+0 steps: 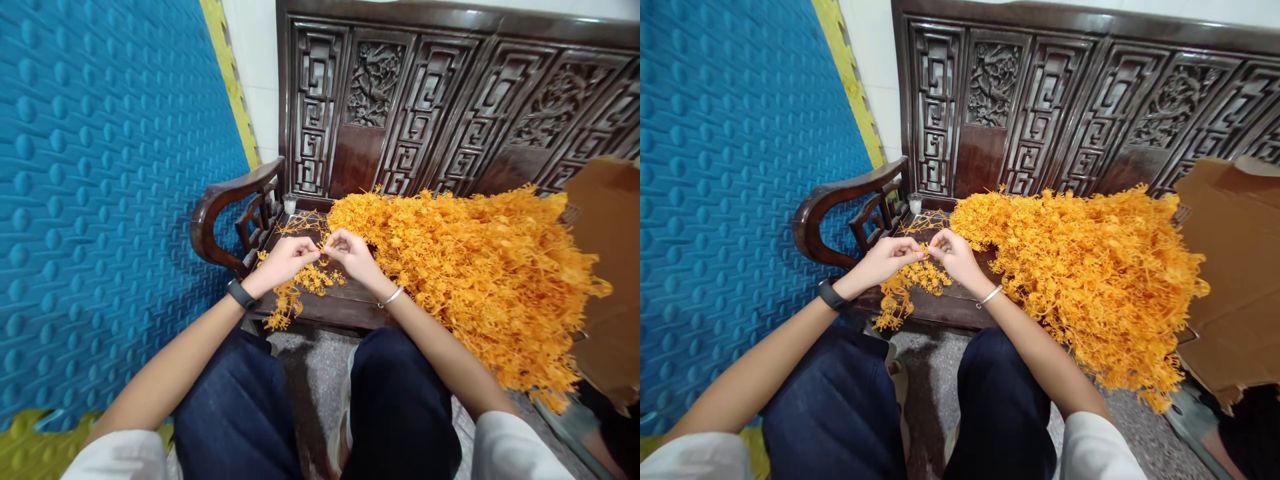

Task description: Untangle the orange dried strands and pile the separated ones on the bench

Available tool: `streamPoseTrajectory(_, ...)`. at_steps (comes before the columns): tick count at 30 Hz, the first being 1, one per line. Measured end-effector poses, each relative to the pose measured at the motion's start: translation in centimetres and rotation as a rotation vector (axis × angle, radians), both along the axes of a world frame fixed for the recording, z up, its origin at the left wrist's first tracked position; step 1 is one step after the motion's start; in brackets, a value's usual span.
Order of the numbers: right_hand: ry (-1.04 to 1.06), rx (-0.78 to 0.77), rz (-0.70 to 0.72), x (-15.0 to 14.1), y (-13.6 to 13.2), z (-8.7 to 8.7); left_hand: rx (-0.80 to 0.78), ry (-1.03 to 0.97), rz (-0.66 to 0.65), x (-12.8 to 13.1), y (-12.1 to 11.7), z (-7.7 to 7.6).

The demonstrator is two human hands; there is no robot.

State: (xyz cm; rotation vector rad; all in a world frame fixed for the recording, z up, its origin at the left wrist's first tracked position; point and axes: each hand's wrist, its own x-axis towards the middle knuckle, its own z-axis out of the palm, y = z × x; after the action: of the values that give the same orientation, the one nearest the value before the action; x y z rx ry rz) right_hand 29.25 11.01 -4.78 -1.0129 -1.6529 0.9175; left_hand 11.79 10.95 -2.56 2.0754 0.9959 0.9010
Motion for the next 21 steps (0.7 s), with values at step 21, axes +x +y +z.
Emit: streamPoseTrajectory(21, 0.049, 0.332, -0.453, 0.4, -0.5, 2.2, 0.380, 0.014, 0.188, 4.6, -0.7, 1.4)
